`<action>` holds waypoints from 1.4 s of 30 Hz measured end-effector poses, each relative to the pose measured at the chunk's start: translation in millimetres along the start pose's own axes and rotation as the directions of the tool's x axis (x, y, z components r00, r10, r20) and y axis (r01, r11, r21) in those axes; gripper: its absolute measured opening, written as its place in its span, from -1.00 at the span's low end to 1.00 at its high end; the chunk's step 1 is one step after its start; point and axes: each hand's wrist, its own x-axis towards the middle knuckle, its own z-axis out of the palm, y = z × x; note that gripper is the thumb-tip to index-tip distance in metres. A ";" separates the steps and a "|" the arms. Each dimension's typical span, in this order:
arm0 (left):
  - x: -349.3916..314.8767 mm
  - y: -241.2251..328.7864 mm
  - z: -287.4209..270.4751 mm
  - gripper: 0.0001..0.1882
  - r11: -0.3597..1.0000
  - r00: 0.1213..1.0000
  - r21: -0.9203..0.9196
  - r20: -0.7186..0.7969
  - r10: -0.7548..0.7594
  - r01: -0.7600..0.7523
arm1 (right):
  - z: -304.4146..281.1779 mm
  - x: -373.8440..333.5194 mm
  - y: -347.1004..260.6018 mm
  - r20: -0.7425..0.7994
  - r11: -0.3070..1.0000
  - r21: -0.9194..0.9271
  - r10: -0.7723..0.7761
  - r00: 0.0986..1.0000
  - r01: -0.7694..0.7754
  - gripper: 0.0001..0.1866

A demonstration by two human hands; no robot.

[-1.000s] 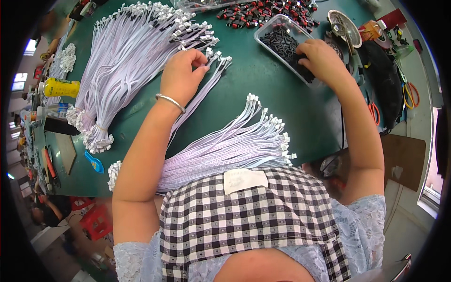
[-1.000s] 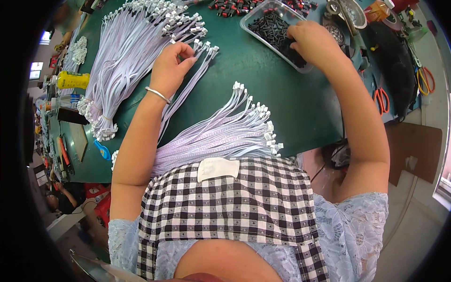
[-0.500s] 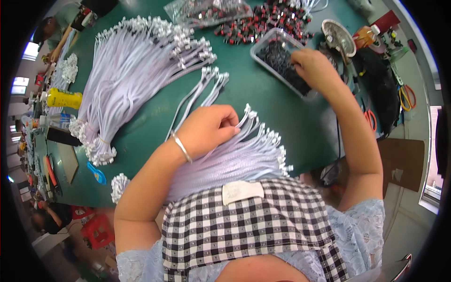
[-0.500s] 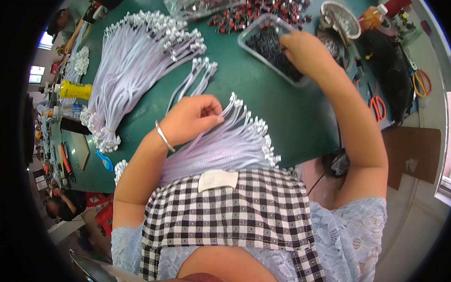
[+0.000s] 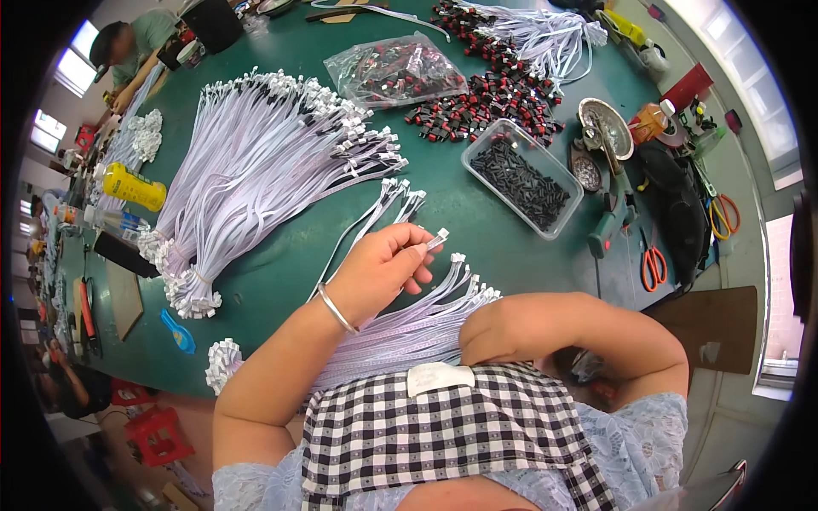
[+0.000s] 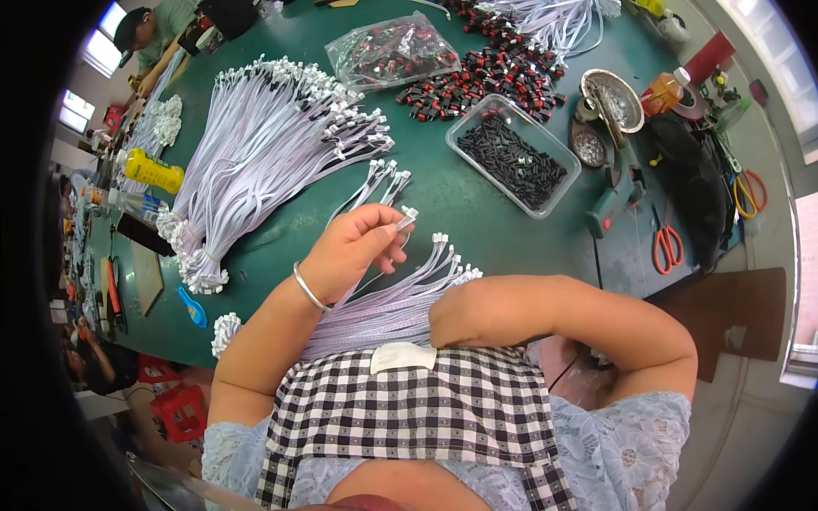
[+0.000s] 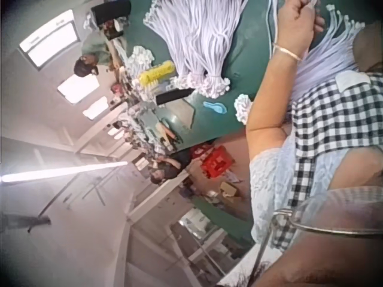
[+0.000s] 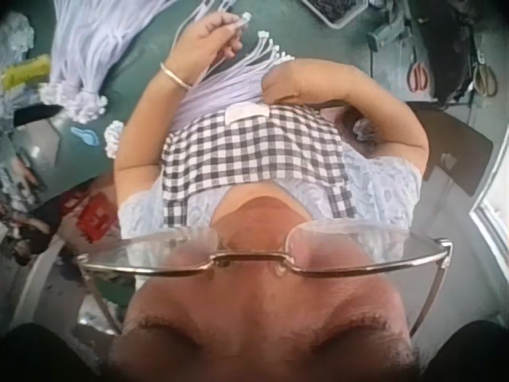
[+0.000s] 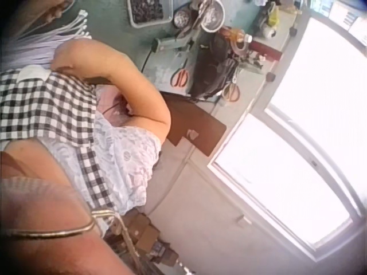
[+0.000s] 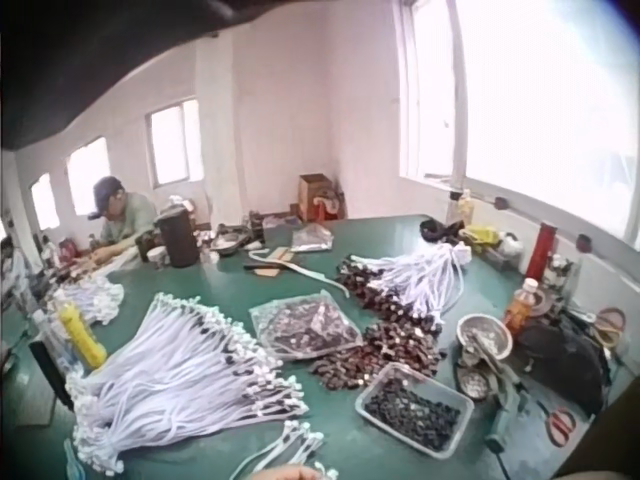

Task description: The person sits at a green workbench and repeatedly picks up white cables and small black plastic connectors. They insert the connectors into the ends of the cables by hand, then place the finished cables into a pile on the table. The workspace contains various tools and components, including a soldering iron and containers of parts.

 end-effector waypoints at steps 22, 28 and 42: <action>-4.1 -3.3 6.7 -0.90 0.975 0.998 -0.214 0.050 -0.048 0.057 | 6.8 15.8 17.3 -0.718 0.792 0.557 0.610 0.335 -0.248 -0.87; -3.1 -2.4 7.3 -0.91 0.976 0.996 -0.208 0.067 -0.058 0.071 | 5.8 15.6 16.5 -0.726 0.803 0.537 0.596 0.343 -0.260 -0.87; -3.1 -5.4 8.0 -0.91 0.972 0.999 -0.231 0.034 -0.043 0.049 | 8.2 16.5 18.0 -0.738 0.810 0.502 0.584 0.338 -0.303 -0.89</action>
